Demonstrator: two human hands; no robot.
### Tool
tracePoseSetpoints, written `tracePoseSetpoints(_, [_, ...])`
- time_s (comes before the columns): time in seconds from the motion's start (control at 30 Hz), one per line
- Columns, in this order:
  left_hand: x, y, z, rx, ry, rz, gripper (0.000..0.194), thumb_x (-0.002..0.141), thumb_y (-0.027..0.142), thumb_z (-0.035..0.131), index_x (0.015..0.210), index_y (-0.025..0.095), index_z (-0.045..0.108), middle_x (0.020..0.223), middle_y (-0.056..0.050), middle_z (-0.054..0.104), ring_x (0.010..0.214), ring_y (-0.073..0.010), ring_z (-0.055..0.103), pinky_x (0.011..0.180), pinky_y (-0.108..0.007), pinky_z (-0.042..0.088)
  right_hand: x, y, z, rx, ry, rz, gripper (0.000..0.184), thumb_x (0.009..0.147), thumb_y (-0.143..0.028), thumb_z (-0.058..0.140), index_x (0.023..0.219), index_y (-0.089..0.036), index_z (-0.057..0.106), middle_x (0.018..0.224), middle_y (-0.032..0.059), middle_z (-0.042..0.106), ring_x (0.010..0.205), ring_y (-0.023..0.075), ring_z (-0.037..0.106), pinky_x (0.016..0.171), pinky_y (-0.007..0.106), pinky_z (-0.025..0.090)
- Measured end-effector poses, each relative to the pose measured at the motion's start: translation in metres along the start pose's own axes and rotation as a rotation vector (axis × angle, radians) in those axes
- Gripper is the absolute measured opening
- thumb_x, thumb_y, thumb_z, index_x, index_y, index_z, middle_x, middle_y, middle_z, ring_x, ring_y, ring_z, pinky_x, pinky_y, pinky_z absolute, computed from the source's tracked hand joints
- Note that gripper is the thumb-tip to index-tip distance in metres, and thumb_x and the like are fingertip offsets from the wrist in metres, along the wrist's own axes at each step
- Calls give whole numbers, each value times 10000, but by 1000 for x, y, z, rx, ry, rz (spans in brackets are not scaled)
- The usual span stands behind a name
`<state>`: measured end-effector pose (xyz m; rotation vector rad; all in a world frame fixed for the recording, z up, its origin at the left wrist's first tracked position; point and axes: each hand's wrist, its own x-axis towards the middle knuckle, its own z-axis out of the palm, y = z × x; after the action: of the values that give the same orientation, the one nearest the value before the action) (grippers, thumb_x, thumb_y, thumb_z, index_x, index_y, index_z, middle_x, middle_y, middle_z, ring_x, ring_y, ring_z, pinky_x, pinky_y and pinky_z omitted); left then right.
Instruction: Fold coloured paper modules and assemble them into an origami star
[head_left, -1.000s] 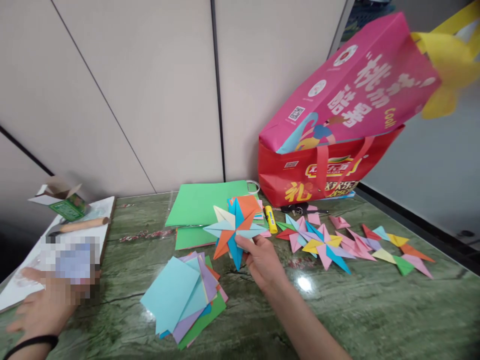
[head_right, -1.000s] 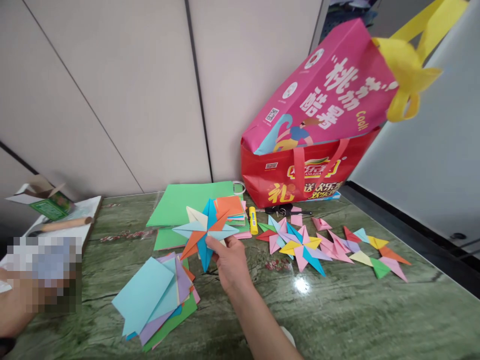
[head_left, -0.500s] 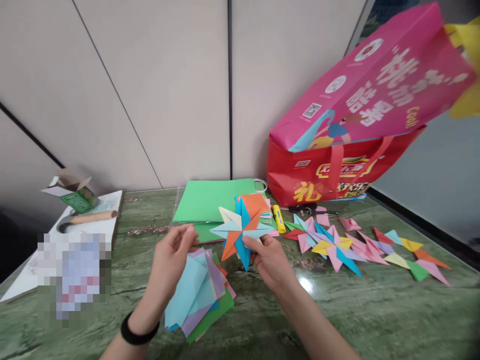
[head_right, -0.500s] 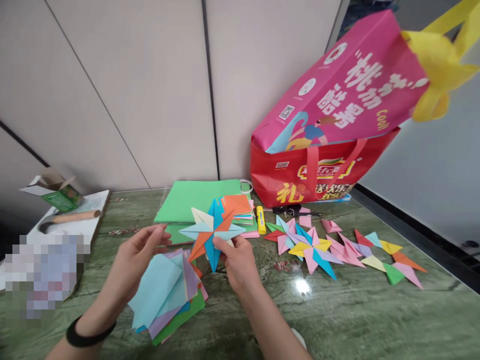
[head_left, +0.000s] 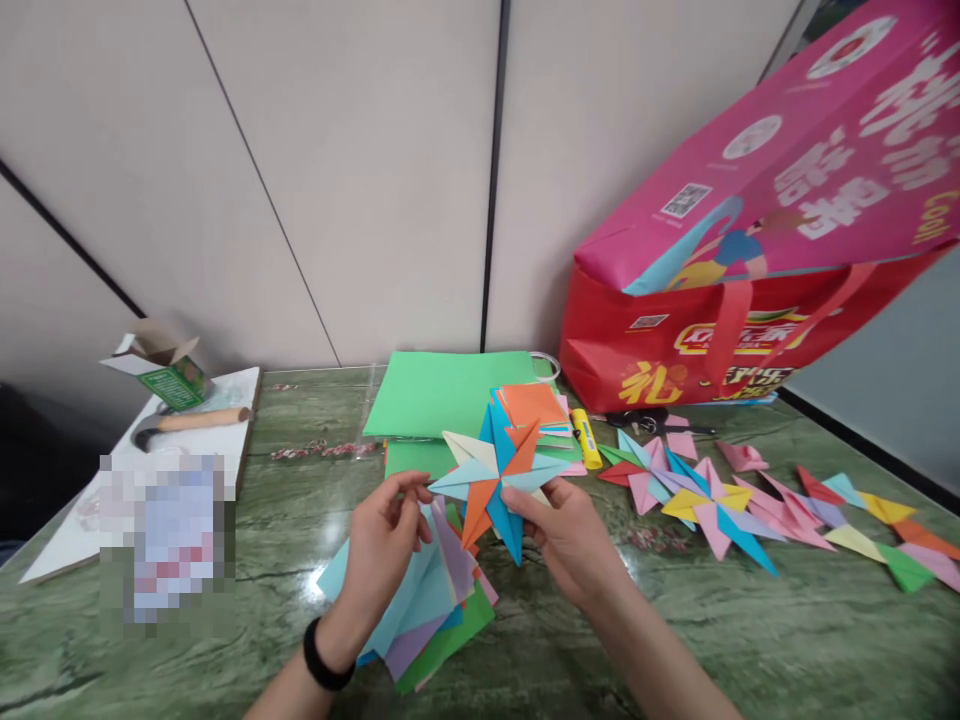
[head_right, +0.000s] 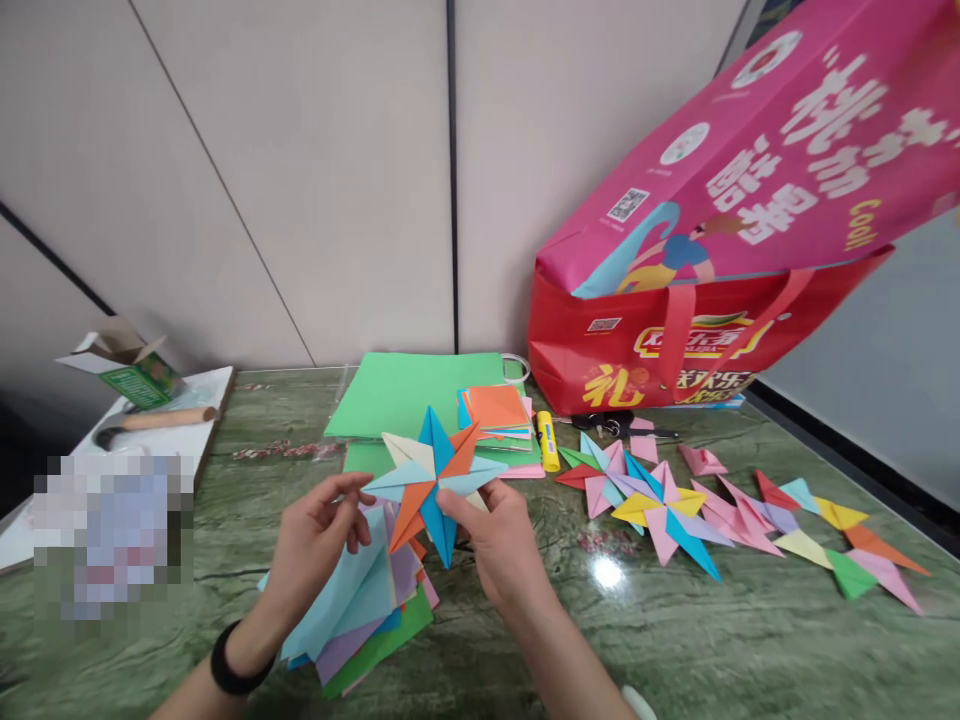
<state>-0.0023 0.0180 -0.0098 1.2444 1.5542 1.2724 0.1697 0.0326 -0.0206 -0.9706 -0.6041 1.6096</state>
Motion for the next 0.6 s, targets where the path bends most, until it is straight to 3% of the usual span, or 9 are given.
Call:
tracePoseSetpoints(0.2, [-2,-4,-4,288,-26,182,230,686,136,417,695,181,643,454,44,512,437,-129,503,467,-223,394,-1,1,1,-28,-21,-4,354,517,-238,823,838,-170,691,866,40,723,687,183,647,589,275,518])
tracePoseSetpoints(0.43, [-4,-3,-7,390,-50,254,283,656,86,390,556,205,627,512,13,604,524,-157,558,574,-251,414,0,2,0,-32,-10,3,356,533,-239,815,856,-166,684,876,43,721,666,175,643,545,260,510])
tracePoseSetpoints(0.6, [-4,-8,-8,399,-40,259,276,692,102,393,607,195,638,556,3,622,544,-160,572,577,-256,421,2,2,-1,-20,1,8,376,523,-249,819,864,-169,682,896,48,719,663,177,646,543,265,502])
